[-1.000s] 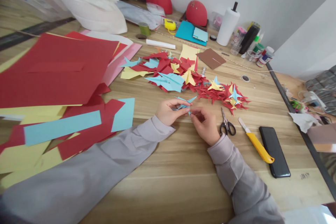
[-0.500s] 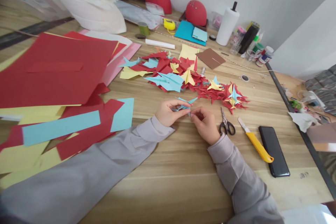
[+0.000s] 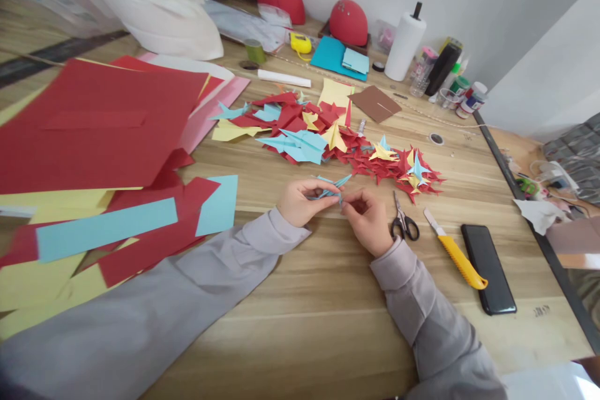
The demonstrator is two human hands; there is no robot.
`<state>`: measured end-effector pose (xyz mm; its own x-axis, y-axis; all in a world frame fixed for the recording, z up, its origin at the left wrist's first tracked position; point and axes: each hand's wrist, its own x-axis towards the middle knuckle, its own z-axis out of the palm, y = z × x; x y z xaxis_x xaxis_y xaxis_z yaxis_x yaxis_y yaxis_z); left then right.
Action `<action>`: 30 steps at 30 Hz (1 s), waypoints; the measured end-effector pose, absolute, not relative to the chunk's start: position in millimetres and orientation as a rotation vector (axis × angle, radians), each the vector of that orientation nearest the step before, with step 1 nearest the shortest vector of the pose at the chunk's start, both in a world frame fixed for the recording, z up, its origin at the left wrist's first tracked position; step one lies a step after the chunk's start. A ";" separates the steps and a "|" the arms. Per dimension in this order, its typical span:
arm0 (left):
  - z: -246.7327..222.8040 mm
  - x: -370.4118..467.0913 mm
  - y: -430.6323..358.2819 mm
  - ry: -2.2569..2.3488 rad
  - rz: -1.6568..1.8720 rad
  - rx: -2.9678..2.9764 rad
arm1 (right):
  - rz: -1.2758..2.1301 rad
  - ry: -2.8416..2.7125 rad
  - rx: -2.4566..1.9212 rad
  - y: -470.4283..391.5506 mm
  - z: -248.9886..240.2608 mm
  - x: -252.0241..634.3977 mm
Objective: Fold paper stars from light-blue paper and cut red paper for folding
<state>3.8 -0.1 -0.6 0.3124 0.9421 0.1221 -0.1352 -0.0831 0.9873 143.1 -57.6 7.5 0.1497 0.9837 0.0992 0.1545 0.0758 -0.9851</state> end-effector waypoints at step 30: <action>-2.7 6.4 6.2 0.815 1.091 1.026 | 0.919 -1.249 -1.299 -56.4 2.1 144.4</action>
<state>6.4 6.2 -2.7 0.2773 0.9601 -0.0374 -0.3083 0.1258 0.9429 144.4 -56.4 2.1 0.1559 0.9784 0.1359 0.1608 0.1106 -0.9808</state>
